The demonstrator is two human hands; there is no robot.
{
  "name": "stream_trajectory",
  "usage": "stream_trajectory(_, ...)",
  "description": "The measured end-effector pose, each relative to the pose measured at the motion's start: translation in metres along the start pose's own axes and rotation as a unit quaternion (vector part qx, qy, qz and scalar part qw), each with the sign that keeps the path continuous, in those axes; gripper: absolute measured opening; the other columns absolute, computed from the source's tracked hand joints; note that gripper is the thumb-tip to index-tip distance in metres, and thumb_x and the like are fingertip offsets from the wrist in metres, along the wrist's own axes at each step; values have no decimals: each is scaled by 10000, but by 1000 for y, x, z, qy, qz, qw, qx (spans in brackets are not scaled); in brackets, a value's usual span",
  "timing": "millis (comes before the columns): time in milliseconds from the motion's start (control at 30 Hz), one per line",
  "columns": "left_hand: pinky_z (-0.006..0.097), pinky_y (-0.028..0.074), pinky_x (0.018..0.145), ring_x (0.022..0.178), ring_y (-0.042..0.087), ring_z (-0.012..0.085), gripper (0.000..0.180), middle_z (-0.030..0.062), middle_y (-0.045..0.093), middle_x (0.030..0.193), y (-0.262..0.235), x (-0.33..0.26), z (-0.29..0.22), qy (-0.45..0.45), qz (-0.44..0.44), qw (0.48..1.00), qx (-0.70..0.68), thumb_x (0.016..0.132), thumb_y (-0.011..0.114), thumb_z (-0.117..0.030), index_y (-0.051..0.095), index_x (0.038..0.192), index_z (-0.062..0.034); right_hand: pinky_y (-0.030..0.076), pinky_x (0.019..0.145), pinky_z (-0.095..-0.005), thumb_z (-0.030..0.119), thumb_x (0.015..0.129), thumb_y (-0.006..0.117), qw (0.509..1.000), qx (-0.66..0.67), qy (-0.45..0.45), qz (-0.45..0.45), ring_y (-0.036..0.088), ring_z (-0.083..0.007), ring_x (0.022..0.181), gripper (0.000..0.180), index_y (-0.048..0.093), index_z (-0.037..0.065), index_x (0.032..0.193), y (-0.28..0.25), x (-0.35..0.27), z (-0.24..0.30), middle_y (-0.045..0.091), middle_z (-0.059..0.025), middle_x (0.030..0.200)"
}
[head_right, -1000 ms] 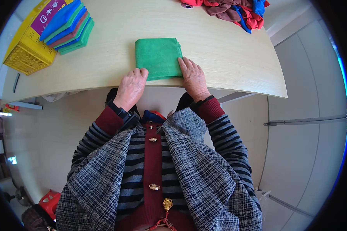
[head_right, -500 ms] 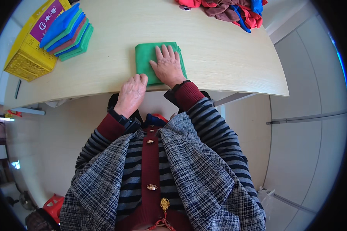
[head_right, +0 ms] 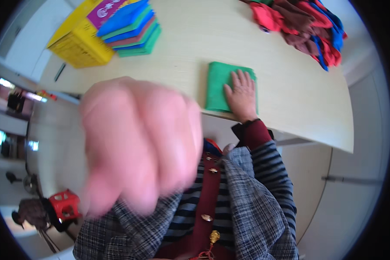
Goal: Folding green and maroon fabric cloths into neat squares on a workbench.
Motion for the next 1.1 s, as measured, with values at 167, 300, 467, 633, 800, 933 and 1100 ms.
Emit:
stream_trajectory(167,318,522,651,669,608,208,196,114,662,781,37,-19,3,4,-31,996,82,976,653,-161,651,868,4,236,1226,-482,379,1012,516,999,-21,18,18,339,-353,1468,552,490,55,1458,-15,-16,22,448,-163,1541)
stream_trajectory(300,322,520,635,661,614,201,202,101,661,767,51,-14,14,10,-21,994,107,964,667,-170,656,852,-2,239,1226,-469,374,1020,505,999,-31,21,18,345,-351,1465,544,492,49,1456,-21,-20,20,455,-163,1535)
stream_trajectory(467,328,517,615,651,622,193,211,85,660,750,62,-12,20,17,-13,992,124,950,685,-182,663,832,-9,239,1228,-462,374,1025,494,999,-32,16,16,349,-347,1463,538,498,48,1453,-32,-32,19,459,-165,1532)
stream_trajectory(633,334,514,596,642,629,185,220,68,660,732,59,-14,7,22,0,990,138,936,703,-194,670,811,-15,233,1230,-462,374,1027,488,998,-49,17,25,346,-342,1465,538,497,44,1452,-34,-30,21,462,-162,1530)
stream_trajectory(800,340,511,576,633,637,177,229,52,659,715,53,7,26,30,27,992,121,921,721,-206,677,791,-22,242,1220,-455,367,1031,479,997,-59,42,32,328,-344,1466,536,493,14,1434,-25,-36,-2,429,-195,1537)
stream_trajectory(933,355,545,653,716,676,273,82,101,689,828,1,20,109,-13,-41,904,425,900,679,-133,699,901,-54,245,1217,-484,384,1003,519,992,-104,-15,66,353,-343,1459,555,506,42,1440,-17,-25,-13,468,-170,1518)
stream_trajectory(1100,437,477,1028,1217,582,350,352,161,608,1325,-105,-30,263,-189,69,690,696,967,587,-226,617,1258,-31,234,1218,-506,388,1000,507,999,-29,27,-10,345,-353,1468,562,503,51,1450,-9,4,-26,461,-165,1533)
Point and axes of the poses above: each hand's wrist, its own x-axis towards the middle knuckle, its own y-axis out of the palm, z = x × y, the point moved 6 cm from there along x, towards the middle knuckle
